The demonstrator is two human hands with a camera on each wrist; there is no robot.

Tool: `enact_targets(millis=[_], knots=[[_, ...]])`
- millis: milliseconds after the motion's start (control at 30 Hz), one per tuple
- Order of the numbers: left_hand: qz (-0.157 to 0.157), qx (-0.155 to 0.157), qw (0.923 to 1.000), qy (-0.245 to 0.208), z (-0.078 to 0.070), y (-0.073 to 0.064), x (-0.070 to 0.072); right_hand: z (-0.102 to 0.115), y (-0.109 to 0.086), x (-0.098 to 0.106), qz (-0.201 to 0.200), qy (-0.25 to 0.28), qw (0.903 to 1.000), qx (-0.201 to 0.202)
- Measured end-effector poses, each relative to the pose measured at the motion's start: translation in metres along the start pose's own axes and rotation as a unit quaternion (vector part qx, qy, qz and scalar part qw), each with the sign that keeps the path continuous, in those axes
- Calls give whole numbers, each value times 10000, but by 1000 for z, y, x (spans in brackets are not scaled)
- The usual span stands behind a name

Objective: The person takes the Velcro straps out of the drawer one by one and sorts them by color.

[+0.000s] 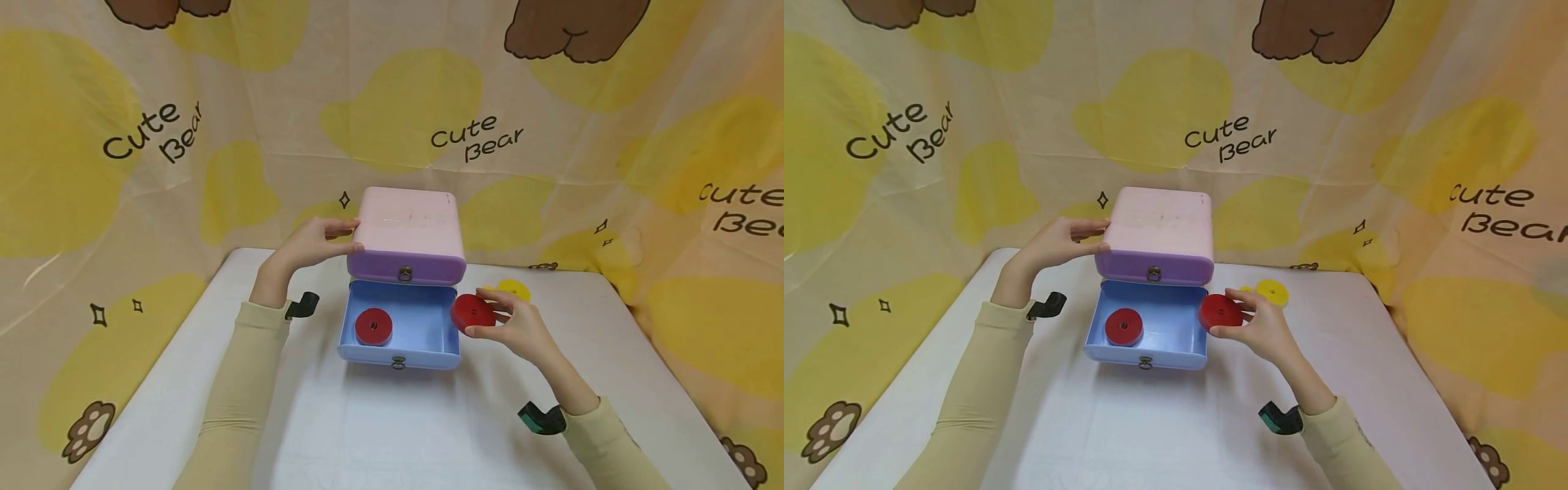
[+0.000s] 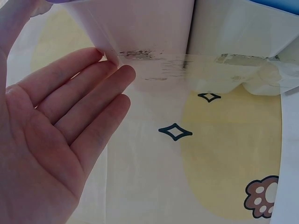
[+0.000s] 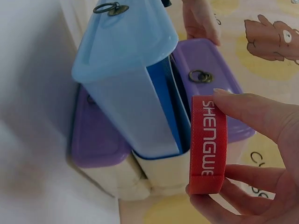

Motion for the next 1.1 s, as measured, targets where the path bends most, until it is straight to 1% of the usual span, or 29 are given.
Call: enact_targets(millis=[167, 400, 633, 1100], knots=[[2, -18, 10000, 10, 0, 0, 0, -10, 0, 5, -126, -54, 9998, -112], [-15, -31, 10000, -12, 0, 0, 0, -26, 3, 9, -187, -23, 9988, -443], [-21, 24, 10000, 32, 0, -1, -1, -41, 8, 12, -219, 40, 9971, -730], [-14, 78, 10000, -3, 1, -1, 0, -72, 21, 12, -301, -131, 9924, -1185]])
Point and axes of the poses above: each hand's wrist, its own y-axis towards the middle knuckle, its own x-axis out of the back of the hand, z = x × y, the point moved 4 cm from there along y, towards the middle knuckle, and after that the axes turned 4 degrees about z, right-handed, at the moved point
